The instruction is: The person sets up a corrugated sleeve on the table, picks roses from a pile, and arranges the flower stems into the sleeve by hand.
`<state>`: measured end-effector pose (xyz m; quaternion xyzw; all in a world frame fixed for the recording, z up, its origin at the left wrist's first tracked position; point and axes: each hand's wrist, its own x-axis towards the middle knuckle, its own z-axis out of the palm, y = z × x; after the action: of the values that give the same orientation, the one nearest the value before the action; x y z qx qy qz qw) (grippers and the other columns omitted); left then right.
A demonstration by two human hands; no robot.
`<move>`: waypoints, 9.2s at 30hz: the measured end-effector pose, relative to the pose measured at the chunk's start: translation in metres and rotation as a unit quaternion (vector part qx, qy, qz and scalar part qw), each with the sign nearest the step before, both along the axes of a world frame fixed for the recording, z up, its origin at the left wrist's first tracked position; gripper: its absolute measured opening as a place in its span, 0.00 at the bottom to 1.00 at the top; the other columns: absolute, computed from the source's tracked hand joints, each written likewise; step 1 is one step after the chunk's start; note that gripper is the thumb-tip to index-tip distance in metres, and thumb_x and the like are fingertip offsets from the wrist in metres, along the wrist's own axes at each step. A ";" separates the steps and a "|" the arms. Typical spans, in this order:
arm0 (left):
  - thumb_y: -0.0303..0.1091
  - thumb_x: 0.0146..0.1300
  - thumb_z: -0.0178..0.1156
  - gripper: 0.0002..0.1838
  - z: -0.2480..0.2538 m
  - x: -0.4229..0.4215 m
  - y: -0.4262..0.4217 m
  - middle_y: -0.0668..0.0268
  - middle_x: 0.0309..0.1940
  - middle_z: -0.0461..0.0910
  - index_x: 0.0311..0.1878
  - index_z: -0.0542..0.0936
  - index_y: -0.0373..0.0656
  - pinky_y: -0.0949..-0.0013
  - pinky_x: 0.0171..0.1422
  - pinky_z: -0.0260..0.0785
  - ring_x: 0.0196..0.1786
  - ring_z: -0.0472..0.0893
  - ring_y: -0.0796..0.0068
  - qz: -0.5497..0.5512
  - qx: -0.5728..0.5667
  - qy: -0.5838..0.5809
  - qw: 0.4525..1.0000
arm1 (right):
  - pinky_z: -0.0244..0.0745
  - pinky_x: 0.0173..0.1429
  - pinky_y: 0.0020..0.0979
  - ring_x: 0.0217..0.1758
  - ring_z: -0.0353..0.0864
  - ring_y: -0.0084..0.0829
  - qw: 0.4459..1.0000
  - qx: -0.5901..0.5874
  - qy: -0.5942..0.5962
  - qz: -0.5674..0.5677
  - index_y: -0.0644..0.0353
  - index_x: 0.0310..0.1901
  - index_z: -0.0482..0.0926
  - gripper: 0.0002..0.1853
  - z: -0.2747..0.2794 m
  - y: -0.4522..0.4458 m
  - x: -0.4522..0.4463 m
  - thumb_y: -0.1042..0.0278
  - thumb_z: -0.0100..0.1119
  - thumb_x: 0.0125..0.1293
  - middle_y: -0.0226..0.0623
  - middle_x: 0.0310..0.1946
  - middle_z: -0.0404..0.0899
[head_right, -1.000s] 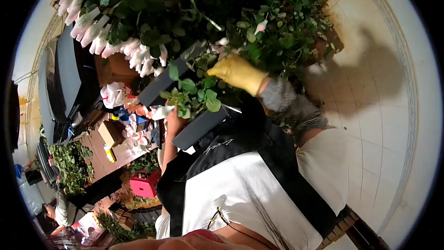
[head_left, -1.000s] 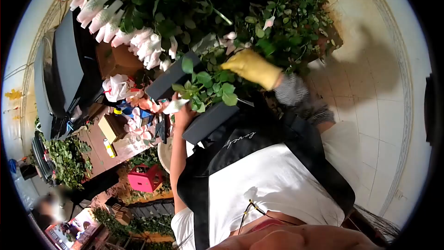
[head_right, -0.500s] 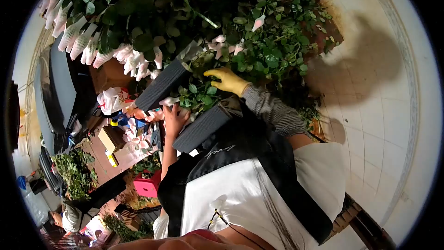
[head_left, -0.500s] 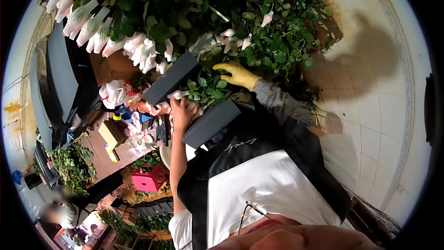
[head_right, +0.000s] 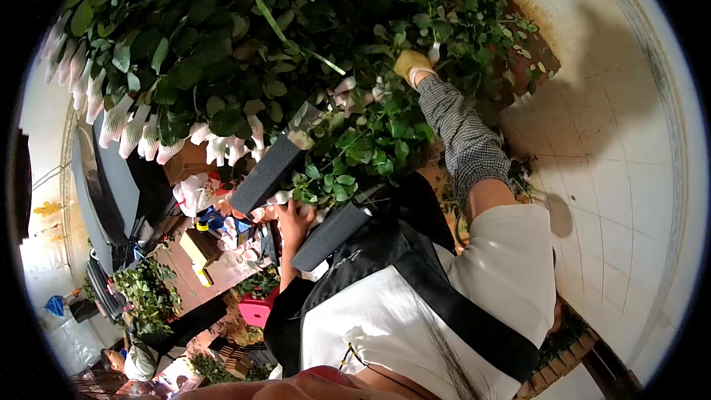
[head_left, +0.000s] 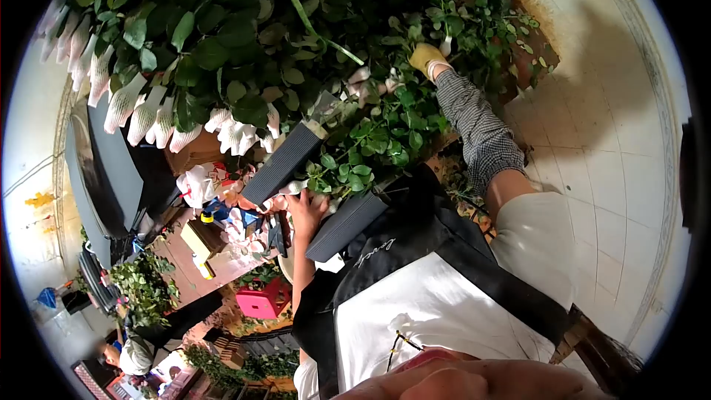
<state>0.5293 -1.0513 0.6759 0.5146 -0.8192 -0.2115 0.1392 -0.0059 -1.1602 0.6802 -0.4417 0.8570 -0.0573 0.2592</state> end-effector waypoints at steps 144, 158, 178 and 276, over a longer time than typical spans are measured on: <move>0.39 0.67 0.61 0.15 0.001 0.041 0.032 0.66 0.25 0.78 0.31 0.81 0.35 0.66 0.37 0.69 0.31 0.76 0.76 0.024 0.309 0.461 0.832 | 0.77 0.32 0.46 0.31 0.86 0.44 0.670 0.143 0.104 0.721 0.56 0.27 0.87 0.09 0.036 0.075 0.346 0.65 0.60 0.57 0.45 0.28 0.85; 0.56 0.58 0.66 0.23 -0.001 0.028 0.014 0.52 0.31 0.85 0.38 0.85 0.42 0.54 0.46 0.77 0.38 0.85 0.50 0.151 0.270 0.152 0.939 | 0.73 0.32 0.52 0.26 0.82 0.50 0.739 -0.014 0.057 0.671 0.57 0.32 0.80 0.18 0.016 0.062 0.339 0.48 0.61 0.63 0.45 0.24 0.83; 0.40 0.59 0.65 0.10 0.024 0.015 0.009 0.60 0.31 0.84 0.34 0.85 0.43 0.59 0.40 0.75 0.38 0.83 0.57 0.106 0.127 0.117 0.979 | 0.79 0.40 0.38 0.37 0.87 0.37 0.696 0.189 0.138 0.679 0.50 0.50 0.82 0.15 0.040 0.061 0.344 0.55 0.51 0.71 0.36 0.34 0.87; 0.36 0.58 0.65 0.11 0.005 0.042 0.018 0.55 0.29 0.84 0.32 0.83 0.36 0.61 0.37 0.74 0.30 0.84 0.59 0.368 0.108 0.285 0.879 | 0.81 0.38 0.38 0.35 0.88 0.39 0.830 0.056 0.207 0.515 0.51 0.36 0.88 0.11 0.023 0.046 0.347 0.58 0.58 0.64 0.36 0.34 0.88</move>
<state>0.5715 -1.0337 0.6804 0.7079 -0.4682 -0.3696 0.3783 0.3408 -1.1144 0.7031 -0.8054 0.5405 0.2256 0.0914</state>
